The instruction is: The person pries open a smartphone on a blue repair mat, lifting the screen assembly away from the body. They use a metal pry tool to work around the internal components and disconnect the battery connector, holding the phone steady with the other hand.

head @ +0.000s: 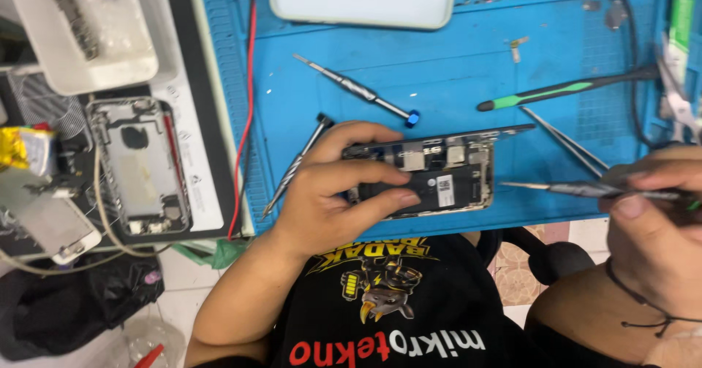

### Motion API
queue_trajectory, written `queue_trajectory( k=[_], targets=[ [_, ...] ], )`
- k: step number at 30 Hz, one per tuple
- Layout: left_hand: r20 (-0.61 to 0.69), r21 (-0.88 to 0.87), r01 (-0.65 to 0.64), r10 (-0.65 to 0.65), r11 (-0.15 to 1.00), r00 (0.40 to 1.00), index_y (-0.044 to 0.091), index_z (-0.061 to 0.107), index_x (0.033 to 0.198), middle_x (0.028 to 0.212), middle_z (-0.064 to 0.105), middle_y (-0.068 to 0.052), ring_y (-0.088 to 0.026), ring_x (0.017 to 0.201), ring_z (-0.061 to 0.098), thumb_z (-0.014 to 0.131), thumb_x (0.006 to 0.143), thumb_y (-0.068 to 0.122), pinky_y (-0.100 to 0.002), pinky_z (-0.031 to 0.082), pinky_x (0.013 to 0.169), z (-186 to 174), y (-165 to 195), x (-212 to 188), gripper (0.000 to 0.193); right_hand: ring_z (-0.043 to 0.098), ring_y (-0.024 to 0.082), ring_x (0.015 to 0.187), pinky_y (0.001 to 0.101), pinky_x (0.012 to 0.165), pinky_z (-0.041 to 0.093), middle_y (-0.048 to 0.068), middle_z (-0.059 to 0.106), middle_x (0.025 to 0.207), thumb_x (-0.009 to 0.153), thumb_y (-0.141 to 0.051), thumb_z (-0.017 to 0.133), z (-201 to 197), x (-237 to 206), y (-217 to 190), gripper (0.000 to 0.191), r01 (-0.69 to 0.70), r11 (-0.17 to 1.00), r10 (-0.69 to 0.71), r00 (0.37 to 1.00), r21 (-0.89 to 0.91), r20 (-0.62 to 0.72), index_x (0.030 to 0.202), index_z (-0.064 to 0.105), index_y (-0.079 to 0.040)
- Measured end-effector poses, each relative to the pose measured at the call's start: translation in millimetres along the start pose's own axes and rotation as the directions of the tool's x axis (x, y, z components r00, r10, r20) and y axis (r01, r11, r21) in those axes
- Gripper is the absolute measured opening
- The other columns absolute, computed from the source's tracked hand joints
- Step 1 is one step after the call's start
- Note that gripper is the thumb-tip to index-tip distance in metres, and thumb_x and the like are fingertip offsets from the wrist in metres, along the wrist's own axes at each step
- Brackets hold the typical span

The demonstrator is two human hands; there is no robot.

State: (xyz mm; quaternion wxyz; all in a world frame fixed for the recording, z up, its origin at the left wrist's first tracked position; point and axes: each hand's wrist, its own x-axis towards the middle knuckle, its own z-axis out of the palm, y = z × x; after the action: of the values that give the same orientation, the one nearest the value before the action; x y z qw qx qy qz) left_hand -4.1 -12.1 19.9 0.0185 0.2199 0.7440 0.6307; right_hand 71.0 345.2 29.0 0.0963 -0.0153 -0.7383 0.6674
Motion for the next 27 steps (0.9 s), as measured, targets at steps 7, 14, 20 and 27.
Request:
queue_trajectory(
  k=[7,14,20,27],
  targets=[
    [-0.008,0.009,-0.022,0.022,1.0,1.0,0.011,0.079,0.105,0.131,0.068,-0.009,-0.024,0.119,0.065,0.091,0.083,0.015,-0.035,0.052,0.104,-0.2,-3.2,-0.9,0.026,0.063,0.013,0.085,0.0215,0.08,0.053,0.013,0.067,0.105,0.093,0.009,0.079,54.4,3.2,10.5,0.023,0.008,0.995,-0.003,0.998,-0.095,0.059,0.108,0.062,0.002],
    [-0.002,0.013,-0.016,0.016,1.0,1.0,0.011,0.08,0.105,0.13,0.068,-0.009,-0.024,0.119,0.065,0.09,0.084,0.016,-0.034,0.052,0.104,0.1,-4.0,-0.2,0.024,0.062,0.012,0.089,0.0211,0.081,0.051,0.011,0.067,0.104,0.09,0.007,0.08,72.0,9.8,6.1,0.023,0.012,0.988,-0.001,0.997,-0.151,0.075,0.104,0.063,0.002],
    [-0.006,0.042,-0.019,0.019,0.999,1.0,0.011,0.08,0.103,0.129,0.069,-0.009,-0.025,0.123,0.065,0.089,0.084,0.015,-0.035,0.051,0.104,-0.3,-3.0,-0.3,0.022,0.064,0.012,0.09,0.02,0.076,0.05,0.01,0.067,0.103,0.085,0.006,0.08,75.5,10.5,0.9,0.024,-0.036,0.984,0.046,0.997,-0.172,0.054,0.102,0.064,0.001],
    [-0.013,0.036,-0.021,0.022,0.999,1.0,0.01,0.079,0.1,0.128,0.069,-0.009,-0.024,0.119,0.066,0.089,0.083,0.014,-0.035,0.051,0.103,1.3,-3.5,0.7,0.019,0.064,0.012,0.088,0.0203,0.074,0.05,0.01,0.067,0.101,0.085,0.005,0.08,76.8,11.7,-2.1,0.025,-0.03,0.98,0.042,0.998,-0.197,0.053,0.103,0.064,0.0]
  ],
)
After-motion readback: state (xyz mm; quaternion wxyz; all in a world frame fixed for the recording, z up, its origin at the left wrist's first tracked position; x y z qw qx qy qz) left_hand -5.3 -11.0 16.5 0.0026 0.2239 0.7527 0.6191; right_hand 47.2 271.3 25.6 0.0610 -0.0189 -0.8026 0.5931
